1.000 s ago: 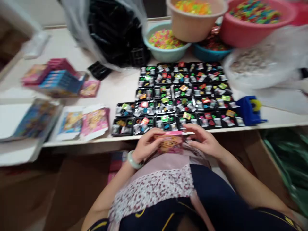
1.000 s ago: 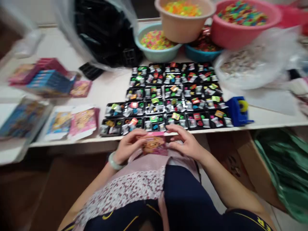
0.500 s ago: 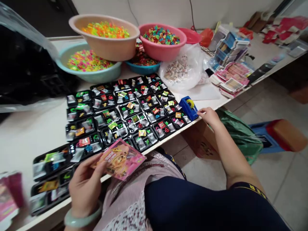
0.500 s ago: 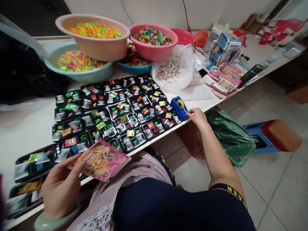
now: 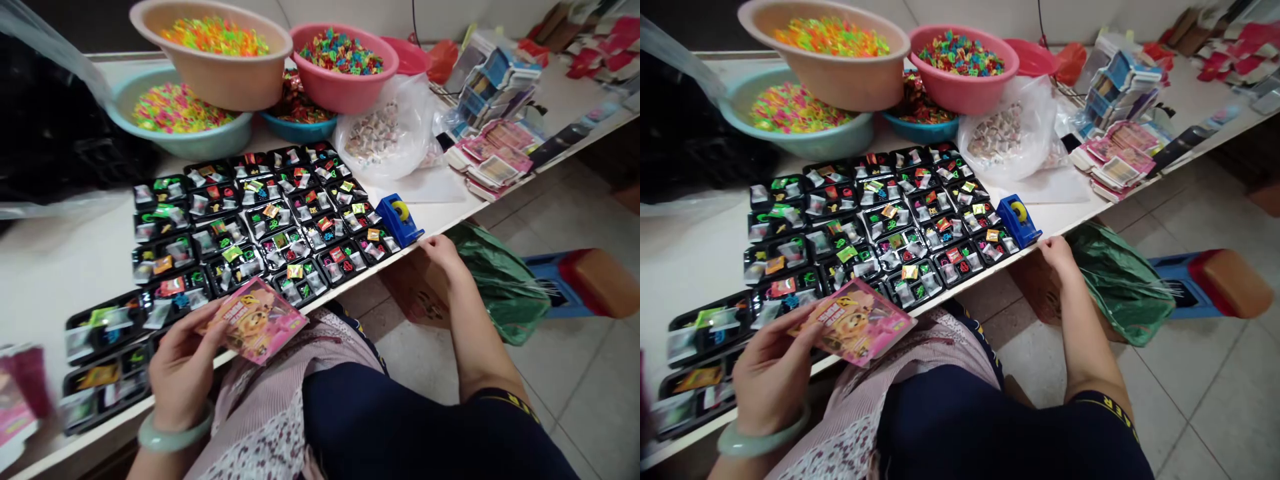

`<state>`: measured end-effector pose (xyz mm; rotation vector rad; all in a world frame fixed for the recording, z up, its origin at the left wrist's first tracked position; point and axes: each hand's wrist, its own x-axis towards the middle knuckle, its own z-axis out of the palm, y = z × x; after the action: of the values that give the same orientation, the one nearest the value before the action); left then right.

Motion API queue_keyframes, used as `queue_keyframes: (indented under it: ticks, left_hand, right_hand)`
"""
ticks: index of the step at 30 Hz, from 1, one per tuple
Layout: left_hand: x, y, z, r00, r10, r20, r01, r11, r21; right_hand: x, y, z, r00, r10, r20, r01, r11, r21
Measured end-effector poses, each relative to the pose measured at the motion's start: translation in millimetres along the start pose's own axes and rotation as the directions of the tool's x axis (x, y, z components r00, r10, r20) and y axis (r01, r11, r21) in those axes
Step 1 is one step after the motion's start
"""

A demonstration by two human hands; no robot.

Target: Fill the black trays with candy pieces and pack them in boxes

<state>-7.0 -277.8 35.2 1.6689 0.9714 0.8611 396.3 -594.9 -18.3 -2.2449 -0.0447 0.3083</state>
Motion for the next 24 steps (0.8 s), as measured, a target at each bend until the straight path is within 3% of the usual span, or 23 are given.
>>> queue_keyframes:
  ticks: [3,5,7,9,11,13,15,18,21,24]
  left_hand:
    - [-2.2,5.2,5.2,0.993,0.108,0.053,-0.109,0.994,0.024]
    - [-4.1,16.5,13.3,0.966,0.211,0.149,-0.216,0.976,0.018]
    - [-4.1,30.6,23.6,0.904,0.344,0.256,-0.358,0.933,0.012]
    - [-2.0,43.6,32.1,0.807,0.476,0.35,-0.518,0.855,0.034]
    - [0.5,53.4,35.3,0.712,0.567,0.414,-0.649,0.756,0.082]
    - [1.7,59.3,33.0,0.642,0.607,0.468,-0.735,0.661,0.151]
    - [1.8,60.8,27.6,0.606,0.606,0.516,-0.778,0.586,0.226]
    - [2.1,56.5,20.2,0.595,0.584,0.552,-0.796,0.524,0.304]
    - [1.5,48.6,16.7,0.611,0.592,0.526,-0.78,0.562,0.274]
    - [-1.8,40.0,13.1,0.712,0.566,0.416,-0.673,0.72,0.17]
  right_hand:
    - [-30.3,-14.3,0.9,1.0,-0.019,0.021,0.019,1.0,-0.016]
    - [-67.8,-40.0,16.1,0.982,-0.119,0.15,0.098,0.985,0.139]
    - [-113.1,-77.4,39.1,0.893,-0.307,0.329,0.179,0.913,0.365]
    - [-156.0,-118.1,63.8,0.746,-0.44,0.499,0.165,0.849,0.502]
    - [-187.2,-151.9,87.6,0.606,-0.527,0.596,0.111,0.798,0.592]
    - [-202.9,-172.8,109.9,0.538,-0.573,0.618,0.084,0.766,0.637]
    - [-206.5,-181.3,129.0,0.524,-0.585,0.619,0.094,0.762,0.64]
    - [-204.7,-181.4,148.0,0.521,-0.587,0.62,0.175,0.784,0.595]
    - [-204.4,-177.9,155.3,0.51,-0.616,0.601,0.399,0.788,0.469]
    - [-202.5,-172.5,157.1,0.5,-0.676,0.541,0.683,0.692,0.234]
